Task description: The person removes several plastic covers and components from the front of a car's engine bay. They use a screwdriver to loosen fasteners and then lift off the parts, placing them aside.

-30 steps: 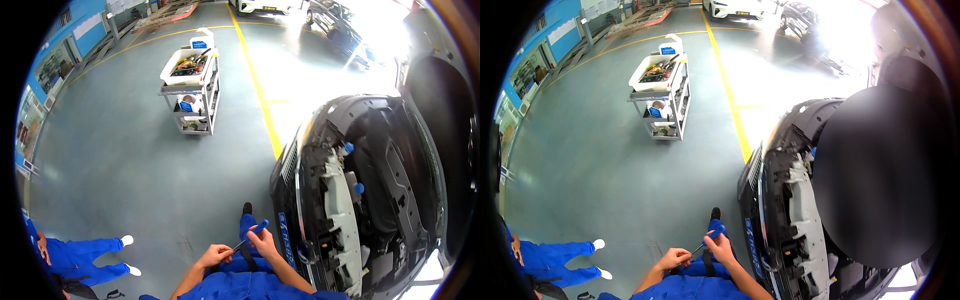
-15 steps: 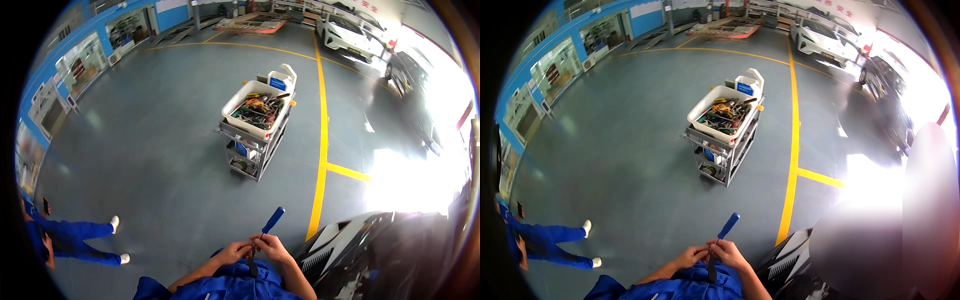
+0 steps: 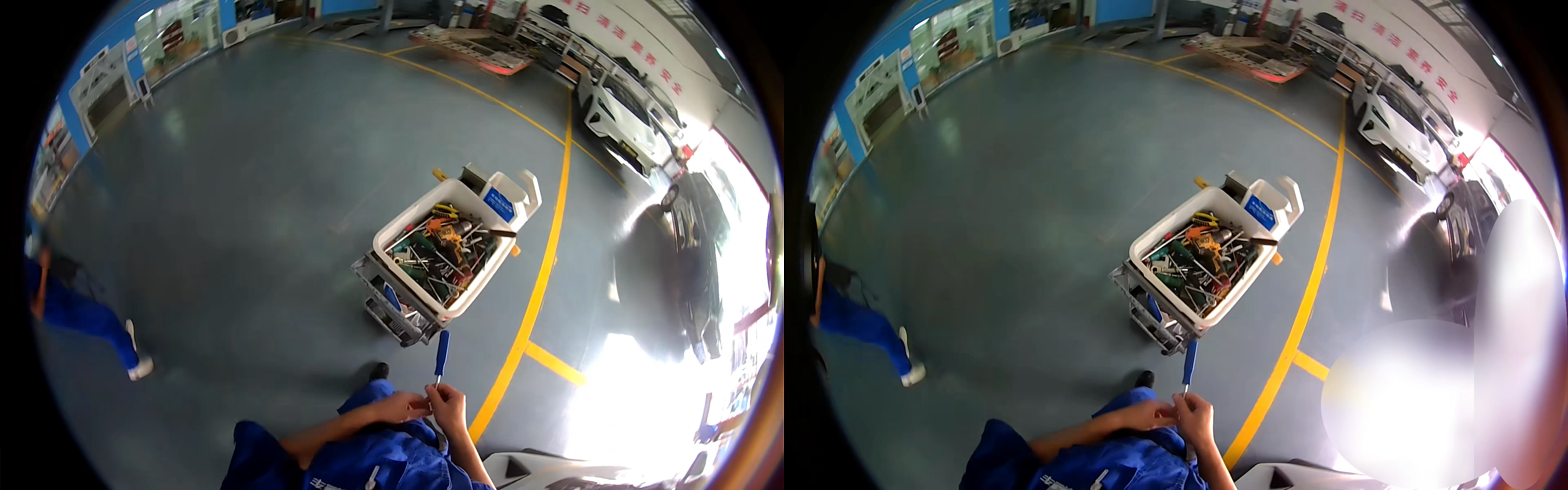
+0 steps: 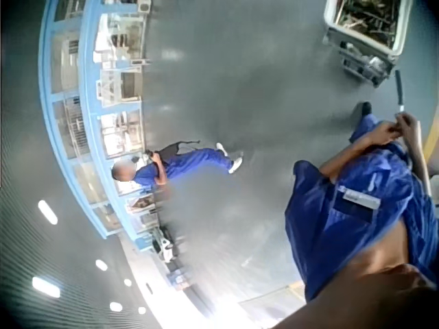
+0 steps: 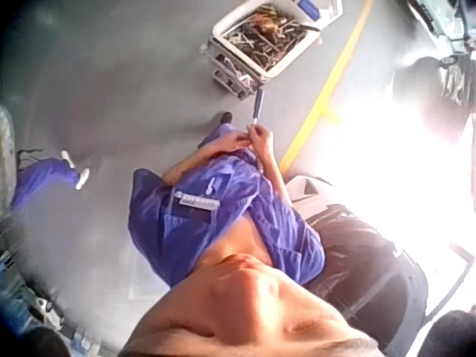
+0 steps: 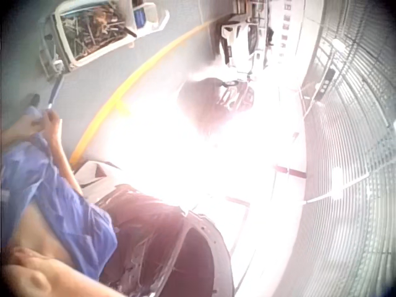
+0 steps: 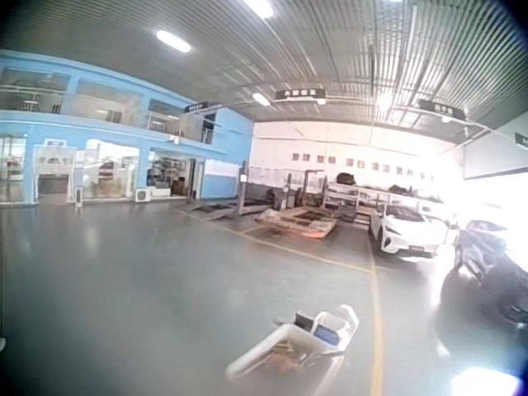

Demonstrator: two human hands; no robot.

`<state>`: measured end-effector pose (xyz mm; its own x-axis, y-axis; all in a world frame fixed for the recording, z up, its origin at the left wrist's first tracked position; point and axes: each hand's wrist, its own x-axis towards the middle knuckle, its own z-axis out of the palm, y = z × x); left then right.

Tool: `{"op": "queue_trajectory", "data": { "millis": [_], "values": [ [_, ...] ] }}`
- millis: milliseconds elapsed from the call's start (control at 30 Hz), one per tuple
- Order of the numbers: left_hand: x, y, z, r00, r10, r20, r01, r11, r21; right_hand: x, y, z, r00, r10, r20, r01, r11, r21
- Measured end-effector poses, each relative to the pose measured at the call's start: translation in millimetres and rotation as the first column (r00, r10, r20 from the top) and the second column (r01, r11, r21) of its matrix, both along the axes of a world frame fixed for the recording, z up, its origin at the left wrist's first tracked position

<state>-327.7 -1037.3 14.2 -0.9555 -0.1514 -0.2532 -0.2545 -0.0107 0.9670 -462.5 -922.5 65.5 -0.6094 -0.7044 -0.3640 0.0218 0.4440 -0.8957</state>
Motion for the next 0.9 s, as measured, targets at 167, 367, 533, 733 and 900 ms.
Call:
{"op": "queue_trajectory", "data": {
  "millis": [167,367,533,733,900],
  "values": [
    [-74,-93,47,0.923,0.351,-0.159,-0.379,0.899,-0.221,-114,-90,-14,0.952,0.152,-0.264,-0.135,0.987,0.082],
    [-54,-138,51,0.711,0.702,-0.027,-0.678,0.676,-0.287,-209,-227,-83,0.707,0.501,-0.499,-0.438,0.864,0.248],
    [-11,-86,27,0.237,0.950,0.202,-0.810,0.308,-0.499,-253,-279,-129,0.537,0.697,-0.475,-0.666,0.696,0.269],
    [-78,54,17,-0.421,0.891,0.171,-0.816,-0.290,-0.500,-278,-315,-112,0.246,0.578,-0.778,-0.628,0.706,0.326],
    [-174,127,16,-0.202,0.931,0.303,-0.879,-0.036,-0.475,-289,-355,-136,0.117,0.865,-0.489,-0.437,0.487,0.757]
  ]
}}
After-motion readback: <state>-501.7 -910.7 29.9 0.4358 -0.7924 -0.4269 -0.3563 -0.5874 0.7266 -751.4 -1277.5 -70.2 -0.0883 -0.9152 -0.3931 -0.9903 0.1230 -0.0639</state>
